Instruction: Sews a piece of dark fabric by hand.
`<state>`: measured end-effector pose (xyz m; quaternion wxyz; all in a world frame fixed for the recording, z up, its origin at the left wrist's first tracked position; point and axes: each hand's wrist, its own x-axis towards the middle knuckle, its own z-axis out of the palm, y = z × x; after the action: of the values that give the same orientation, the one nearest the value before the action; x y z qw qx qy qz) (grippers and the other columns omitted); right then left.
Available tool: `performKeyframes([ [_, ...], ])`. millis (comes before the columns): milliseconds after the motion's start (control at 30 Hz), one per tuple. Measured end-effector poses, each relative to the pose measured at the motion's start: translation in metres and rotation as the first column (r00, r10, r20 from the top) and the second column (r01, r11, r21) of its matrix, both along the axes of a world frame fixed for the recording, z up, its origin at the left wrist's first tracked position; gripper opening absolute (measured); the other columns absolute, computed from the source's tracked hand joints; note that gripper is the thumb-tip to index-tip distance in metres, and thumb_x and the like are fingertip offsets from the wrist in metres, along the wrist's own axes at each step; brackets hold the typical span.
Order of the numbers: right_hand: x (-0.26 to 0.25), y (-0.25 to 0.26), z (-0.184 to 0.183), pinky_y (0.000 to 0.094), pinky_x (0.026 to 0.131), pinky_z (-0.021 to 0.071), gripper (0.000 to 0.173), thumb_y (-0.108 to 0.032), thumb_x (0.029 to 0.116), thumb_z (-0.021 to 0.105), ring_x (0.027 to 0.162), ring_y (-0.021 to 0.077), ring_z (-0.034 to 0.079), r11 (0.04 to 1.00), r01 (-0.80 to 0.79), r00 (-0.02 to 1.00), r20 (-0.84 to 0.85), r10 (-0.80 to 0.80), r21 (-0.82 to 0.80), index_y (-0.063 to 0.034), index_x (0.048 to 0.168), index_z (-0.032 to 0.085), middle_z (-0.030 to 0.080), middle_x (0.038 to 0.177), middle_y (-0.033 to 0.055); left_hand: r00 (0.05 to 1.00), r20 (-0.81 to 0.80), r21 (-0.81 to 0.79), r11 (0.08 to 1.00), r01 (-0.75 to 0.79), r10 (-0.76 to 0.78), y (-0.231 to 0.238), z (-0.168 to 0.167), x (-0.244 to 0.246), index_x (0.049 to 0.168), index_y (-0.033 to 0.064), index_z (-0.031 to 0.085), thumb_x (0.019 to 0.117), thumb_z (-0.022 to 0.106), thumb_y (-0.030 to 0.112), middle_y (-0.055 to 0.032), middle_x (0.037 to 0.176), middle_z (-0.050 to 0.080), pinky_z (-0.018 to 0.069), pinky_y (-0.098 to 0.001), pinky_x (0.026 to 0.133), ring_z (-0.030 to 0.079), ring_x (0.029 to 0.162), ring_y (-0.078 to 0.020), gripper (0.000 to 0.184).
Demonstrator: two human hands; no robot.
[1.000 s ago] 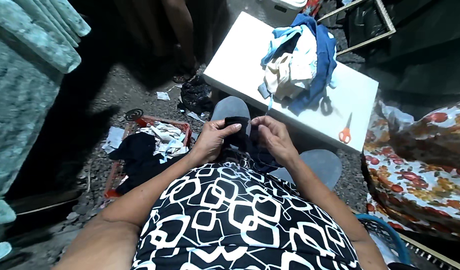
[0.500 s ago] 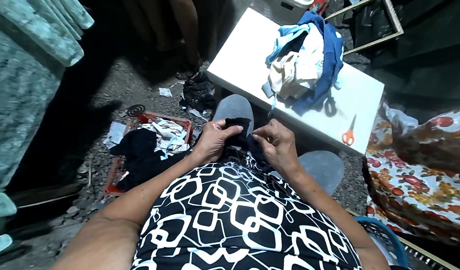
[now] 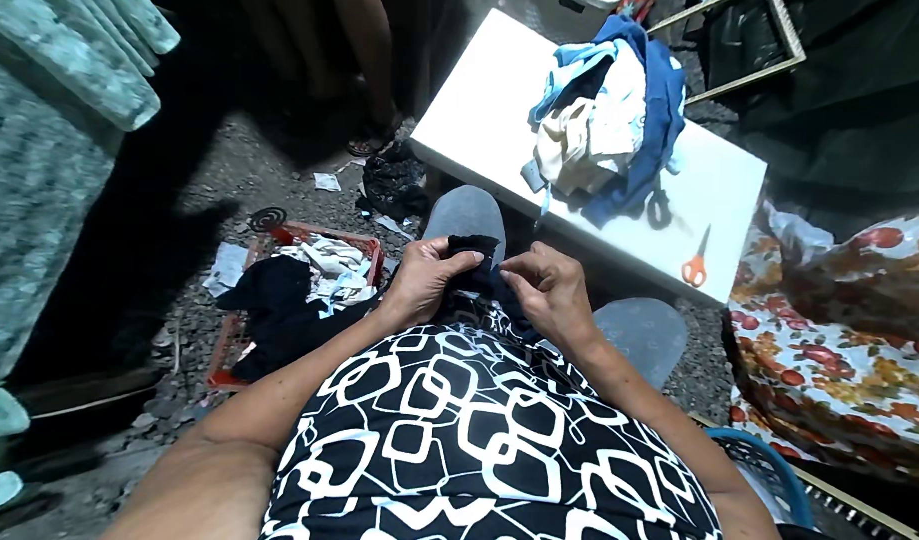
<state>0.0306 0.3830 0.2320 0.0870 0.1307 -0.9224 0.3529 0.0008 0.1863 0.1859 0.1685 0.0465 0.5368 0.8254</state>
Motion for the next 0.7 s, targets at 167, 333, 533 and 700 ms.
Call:
performKeyframes([
  [167, 0.0, 0.001, 0.001, 0.0286, 0.063, 0.0519, 0.01, -0.006, 0.0917, 0.068, 0.067, 0.0134, 0.059, 1.0, -0.002, 1.0, 0.013, 0.002, 0.03, -0.0027, 0.096, 0.077, 0.061, 0.078, 0.0064, 0.929, -0.367, -0.182, 0.983, -0.024, -0.046, -0.011, 0.01, 0.011, 0.105, 0.0043, 0.072, 0.094, 0.068, 0.0, -0.0022, 0.089, 0.073, 0.0584, -0.0218, 0.07, 0.068, 0.074, -0.0061, 0.012],
  [333, -0.001, 0.0, -0.002, 0.034, 0.065, 0.0525, 0.009, -0.002, 0.0895, 0.067, 0.069, 0.0178, 0.06, 0.998, 0.01, 1.0, 0.002, -0.01, 0.057, 0.0004, 0.09, 0.075, 0.06, 0.077, 0.0092, 0.741, -0.654, -0.289, 0.955, -0.059, -0.152, -0.01, 0.007, 0.01, 0.104, -0.0023, 0.073, 0.0899, 0.07, -0.005, -0.0073, 0.098, 0.072, 0.0566, -0.0202, 0.082, 0.068, 0.088, -0.0064, 0.014],
  [533, -0.002, 0.0, 0.0, 0.0339, 0.061, 0.052, 0.015, -0.001, 0.0884, 0.064, 0.066, 0.0182, 0.059, 0.996, 0.03, 0.997, -0.068, -0.024, 0.086, -0.0022, 0.095, 0.078, 0.06, 0.078, 0.0098, 0.873, -0.473, -0.218, 0.976, 0.01, -0.115, -0.01, 0.013, 0.012, 0.108, 0.0021, 0.069, 0.0965, 0.066, 0.001, -0.002, 0.09, 0.072, 0.0567, -0.0183, 0.071, 0.067, 0.075, -0.0026, 0.012],
  [700, -0.001, 0.002, 0.001, 0.0353, 0.061, 0.0528, 0.013, -0.002, 0.0894, 0.066, 0.067, 0.0191, 0.06, 0.995, 0.005, 0.998, -0.062, 0.001, 0.099, -0.0026, 0.096, 0.078, 0.06, 0.079, 0.0097, 0.902, -0.421, -0.202, 0.979, 0.009, -0.095, -0.012, 0.014, 0.014, 0.106, 0.0046, 0.068, 0.0969, 0.066, 0.003, -0.0017, 0.087, 0.07, 0.0562, -0.019, 0.065, 0.065, 0.069, -0.0048, 0.009],
])
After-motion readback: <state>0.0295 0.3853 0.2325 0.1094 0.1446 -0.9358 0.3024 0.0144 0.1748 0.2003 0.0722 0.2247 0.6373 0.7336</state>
